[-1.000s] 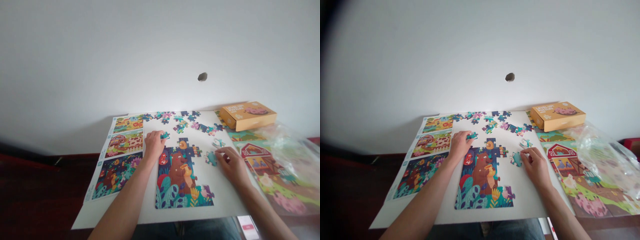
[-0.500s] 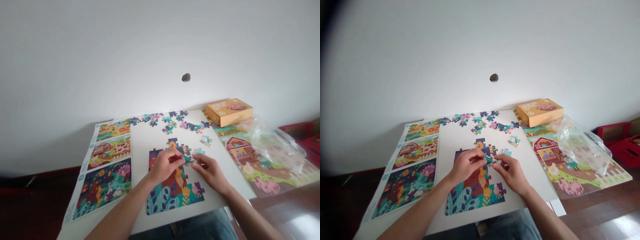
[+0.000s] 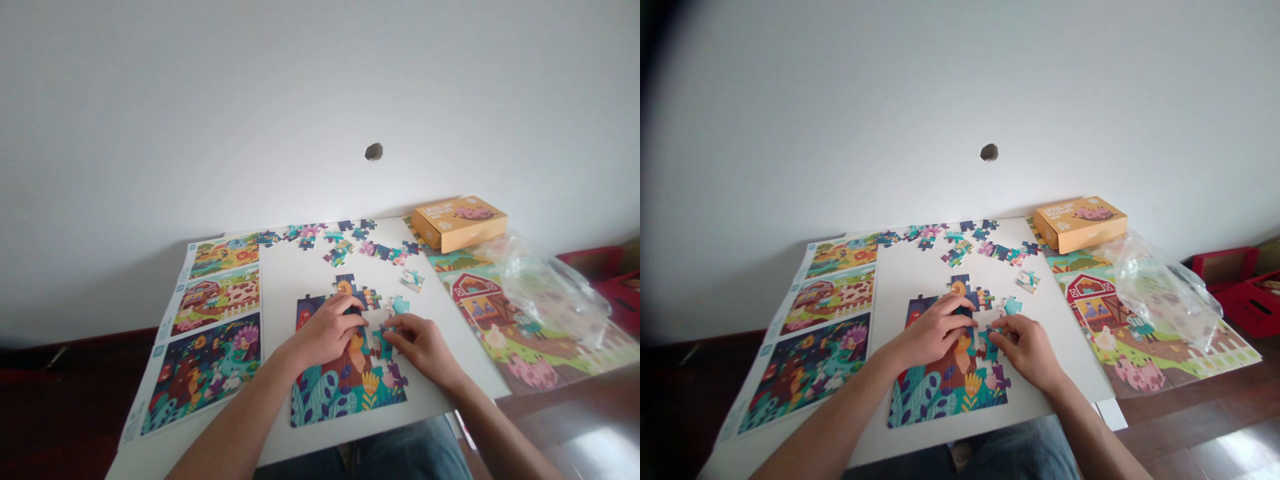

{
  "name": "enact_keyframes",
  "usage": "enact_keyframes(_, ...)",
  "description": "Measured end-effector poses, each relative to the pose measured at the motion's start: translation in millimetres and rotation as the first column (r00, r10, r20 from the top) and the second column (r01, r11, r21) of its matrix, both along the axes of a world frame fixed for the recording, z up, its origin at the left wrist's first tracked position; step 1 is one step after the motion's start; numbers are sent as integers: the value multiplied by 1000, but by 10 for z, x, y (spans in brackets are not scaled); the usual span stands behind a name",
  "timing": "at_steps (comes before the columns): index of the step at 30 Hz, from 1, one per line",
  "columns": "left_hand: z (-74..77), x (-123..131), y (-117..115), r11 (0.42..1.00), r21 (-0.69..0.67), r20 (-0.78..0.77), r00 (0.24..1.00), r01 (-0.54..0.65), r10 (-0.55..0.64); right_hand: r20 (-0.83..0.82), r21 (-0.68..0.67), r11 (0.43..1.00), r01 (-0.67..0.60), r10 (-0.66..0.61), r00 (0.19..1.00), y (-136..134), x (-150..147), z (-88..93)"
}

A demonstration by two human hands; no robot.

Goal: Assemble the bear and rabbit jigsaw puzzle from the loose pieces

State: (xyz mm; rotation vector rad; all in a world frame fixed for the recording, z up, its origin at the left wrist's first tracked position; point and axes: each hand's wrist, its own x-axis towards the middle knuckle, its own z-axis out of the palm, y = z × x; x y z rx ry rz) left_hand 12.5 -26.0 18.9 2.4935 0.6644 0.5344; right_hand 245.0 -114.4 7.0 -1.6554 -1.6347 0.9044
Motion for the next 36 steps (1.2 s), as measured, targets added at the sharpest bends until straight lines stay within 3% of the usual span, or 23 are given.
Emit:
enact_keyframes(6, 8, 8, 9, 1000, -7, -5, 1000, -7, 7, 196, 168, 984, -53, 19, 981, -6, -74, 80)
enact_keyframes(14, 8, 10, 11, 1000, -14, -7, 1000, -9, 9, 91, 80, 997, -3, -4, 996, 8, -77, 53)
enact_keyframes(20, 19, 10, 4, 1000, -14, -23, 1000, -3, 3, 217, 160, 984, -75, 39, 975, 5, -100, 47)
enact_keyframes(30, 59, 15, -30, 999, -51, -23, 1000, 2, -4, 263, 209, 973, -100, 42, 964, 0, -118, 32)
enact_keyframes(36, 76, 5, -47, 993, -19, -36, 992, 118, -119, 199, 231, 965, -122, 76, 977, -33, -98, 80)
